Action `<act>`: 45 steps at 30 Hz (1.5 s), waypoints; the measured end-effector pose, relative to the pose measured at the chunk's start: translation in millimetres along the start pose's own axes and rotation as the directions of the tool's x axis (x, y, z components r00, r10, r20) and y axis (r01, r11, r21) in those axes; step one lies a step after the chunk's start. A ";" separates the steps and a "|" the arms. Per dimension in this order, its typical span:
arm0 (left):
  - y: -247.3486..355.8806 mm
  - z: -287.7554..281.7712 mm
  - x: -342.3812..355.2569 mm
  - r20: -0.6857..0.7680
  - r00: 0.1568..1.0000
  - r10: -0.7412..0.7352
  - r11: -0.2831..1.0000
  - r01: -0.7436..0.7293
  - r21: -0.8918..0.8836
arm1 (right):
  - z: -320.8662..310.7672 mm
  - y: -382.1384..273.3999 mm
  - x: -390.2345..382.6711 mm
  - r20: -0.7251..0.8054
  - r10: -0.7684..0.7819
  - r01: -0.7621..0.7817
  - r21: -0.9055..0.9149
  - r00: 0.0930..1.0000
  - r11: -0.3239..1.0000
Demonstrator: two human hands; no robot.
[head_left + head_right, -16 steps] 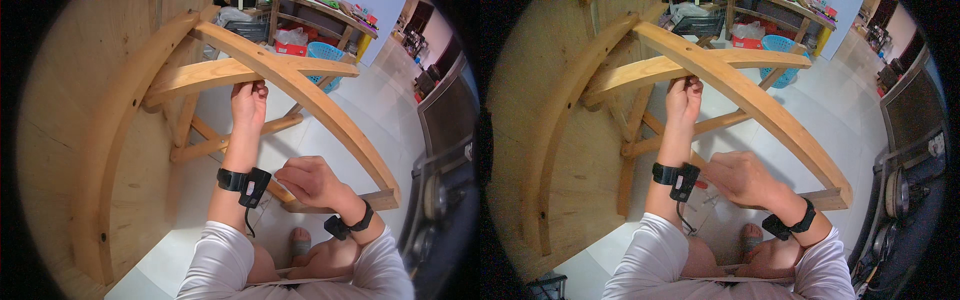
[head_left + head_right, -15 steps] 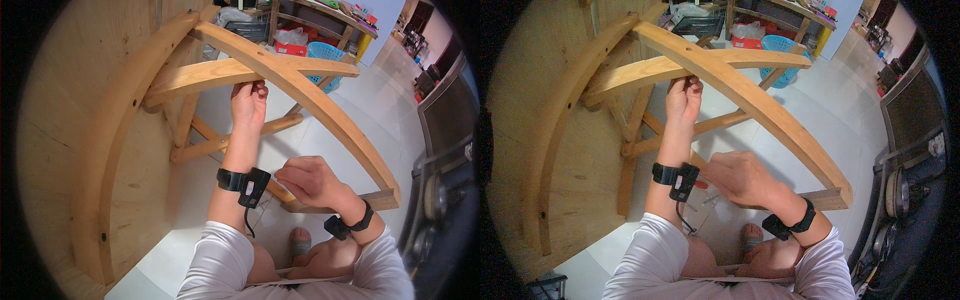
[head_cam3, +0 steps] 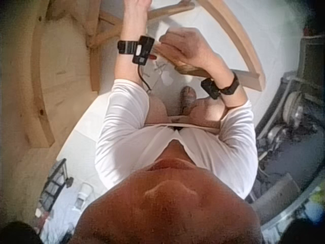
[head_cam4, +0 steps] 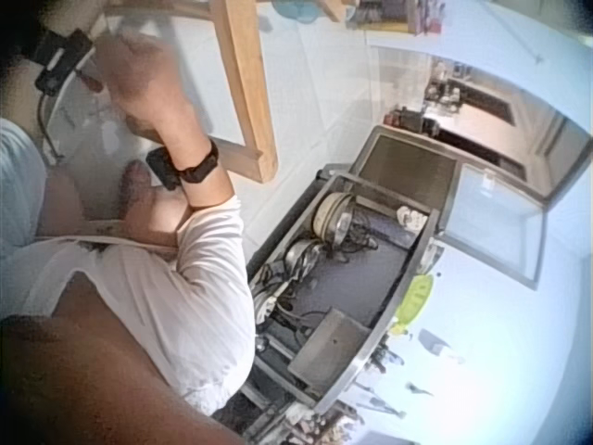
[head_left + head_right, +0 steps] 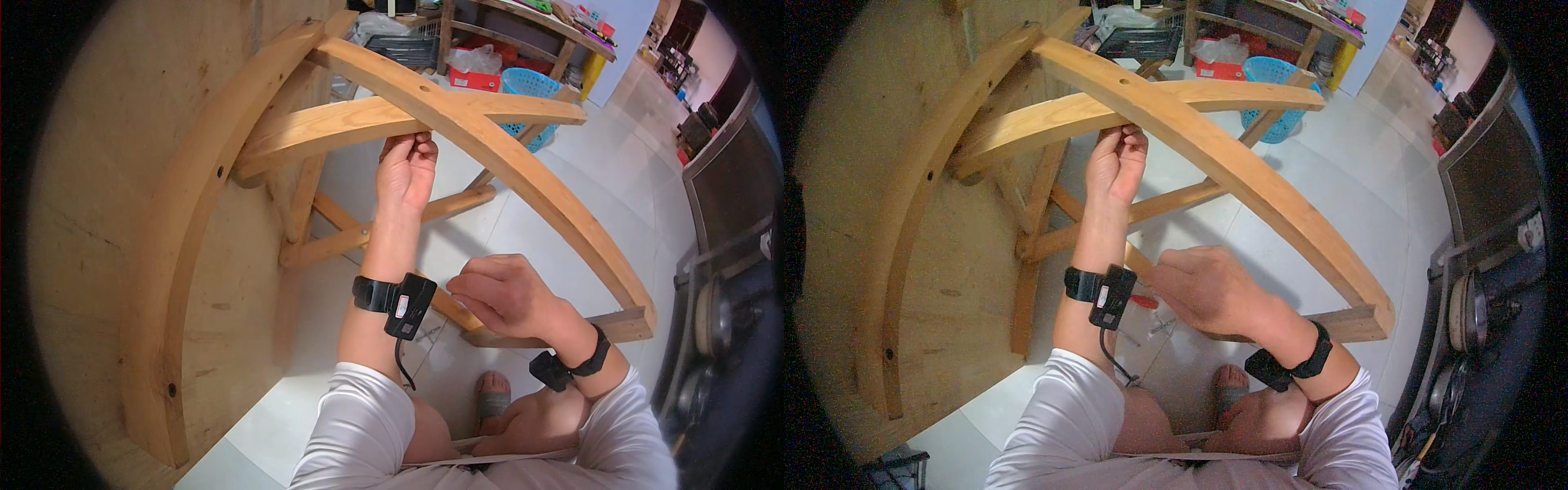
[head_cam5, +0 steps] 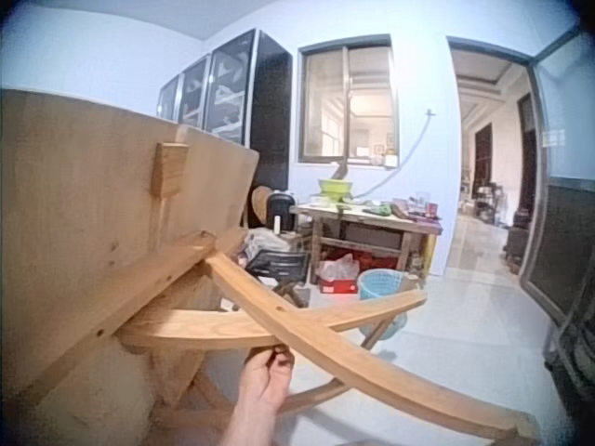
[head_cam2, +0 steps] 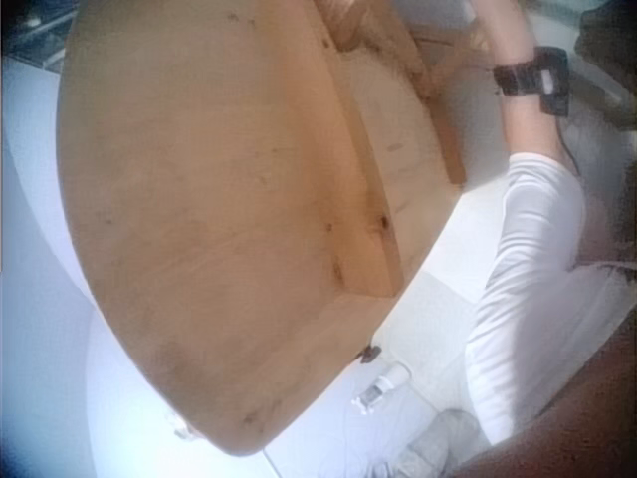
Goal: Repairing or assembling a wooden table by screwing in the leg support.
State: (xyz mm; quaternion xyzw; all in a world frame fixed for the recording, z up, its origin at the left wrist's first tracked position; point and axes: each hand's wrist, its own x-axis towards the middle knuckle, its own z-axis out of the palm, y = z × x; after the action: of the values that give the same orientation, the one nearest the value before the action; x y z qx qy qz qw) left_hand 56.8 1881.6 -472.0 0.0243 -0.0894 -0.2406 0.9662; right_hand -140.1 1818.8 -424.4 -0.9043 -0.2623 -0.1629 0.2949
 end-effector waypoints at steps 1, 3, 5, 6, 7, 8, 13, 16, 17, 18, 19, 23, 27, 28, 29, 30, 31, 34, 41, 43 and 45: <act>0.2 -0.2 0.1 0.000 1.000 0.002 1.000 -0.002 0.000 | -0.1 -0.4 0.5 0.001 -0.002 0.002 0.001 1.000 1.000; -1.3 1.3 0.0 -0.058 0.998 -0.024 0.998 0.021 -0.052 | -0.6 -1.0 0.8 0.007 0.017 -0.017 -0.002 1.000 1.000; -4.1 2.1 -1.2 -0.050 0.999 0.001 0.999 -0.004 -0.054 | 0.6 1.0 0.1 0.002 0.011 -0.011 0.009 1.000 1.000; -4.7 2.4 -1.5 -0.041 0.999 0.027 0.998 -0.029 -0.055 | 0.9 1.7 -0.2 -0.003 0.004 -0.004 0.019 1.000 1.000; -4.6 2.9 -1.2 -0.040 0.999 0.026 0.998 -0.029 -0.055 | 0.5 1.6 0.0 -0.004 0.004 -0.004 0.019 1.000 1.000; -4.1 1.2 -0.8 -0.019 0.999 0.042 0.998 -0.043 -0.038 | 0.5 1.1 0.0 0.005 0.010 -0.010 0.012 1.000 1.000; -9.7 -2.2 -0.8 0.030 0.995 0.091 0.996 -0.091 -0.011 | -4.4 -1.9 0.2 -0.001 0.002 -0.002 -0.004 1.000 1.000; -8.8 -1.5 -1.1 -0.011 0.995 0.104 0.995 -0.104 -0.007 | -9.9 -8.9 4.3 -0.048 -0.017 0.018 0.017 0.999 1.000; -9.0 -1.4 -1.0 -0.008 0.995 0.103 0.995 -0.103 -0.011 | -10.8 -11.0 4.1 -0.052 0.002 -0.001 0.017 0.999 1.000; -9.2 -1.4 -1.0 -0.002 0.995 0.104 0.994 -0.104 -0.019 | -11.5 -12.9 4.2 -0.055 0.021 -0.021 0.018 0.998 1.000; -9.2 -1.5 -0.9 0.004 0.995 0.105 0.994 -0.105 -0.028 | -12.1 -14.6 4.6 -0.054 0.022 -0.021 0.015 0.998 1.000; -10.9 -1.6 0.7 -0.017 0.993 0.121 0.993 -0.121 -0.011 | -13.2 -16.9 6.0 -0.069 0.028 -0.028 0.005 0.997 1.000; -16.2 0.9 4.0 0.002 0.995 0.102 0.995 -0.102 -0.011 | -25.5 -22.4 6.9 -0.070 0.052 -0.058 -0.085 0.996 0.995; -19.9 2.7 5.0 -0.014 0.996 0.087 0.996 -0.088 -0.010 | -35.6 -29.8 5.9 -0.076 0.056 -0.063 -0.092 0.996 0.994; -17.0 0.7 5.4 -0.016 0.996 0.086 0.996 -0.086 -0.001 | -45.6 -40.0 6.1 -0.030 0.041 -0.045 -0.185 0.999 0.982; -15.0 -2.0 4.9 -0.026 0.994 0.109 0.994 -0.109 0.012 | -57.2 -49.9 5.9 0.015 0.039 -0.033 -0.278 0.999 0.960; -10.8 -4.7 1.2 -0.041 0.990 0.136 0.990 -0.135 0.028 | -71.1 -58.6 5.3 0.076 0.036 -0.014 -0.273 0.996 0.962; -7.0 -3.1 -4.7 -0.042 0.987 0.158 0.987 -0.156 0.042 | -127.6 -71.7 3.8 0.203 0.112 -0.035 -0.347 0.973 0.937; -11.0 -8.0 -3.1 -0.065 0.992 0.108 0.992 -0.103 0.074 | -196.3 -12.3 20.8 0.250 0.419 -0.304 -0.394 0.873 0.867; -6.8 -11.8 -3.4 -0.073 0.991 0.110 0.988 -0.102 0.112 | -193.1 11.7 37.1 0.327 0.275 -0.168 -0.320 0.904 0.933; -2.4 -14.4 -8.7 -0.081 0.990 0.117 0.983 -0.104 0.153 | -175.2 31.8 57.9 0.372 0.174 -0.068 -0.280 0.912 0.958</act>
State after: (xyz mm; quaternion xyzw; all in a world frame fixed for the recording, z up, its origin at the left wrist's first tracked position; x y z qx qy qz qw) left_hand 50.8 1883.7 -487.8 0.1019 -0.0647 -0.1778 0.9766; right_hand -99.6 1710.5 -277.2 -0.9639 -0.2354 0.0074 0.1242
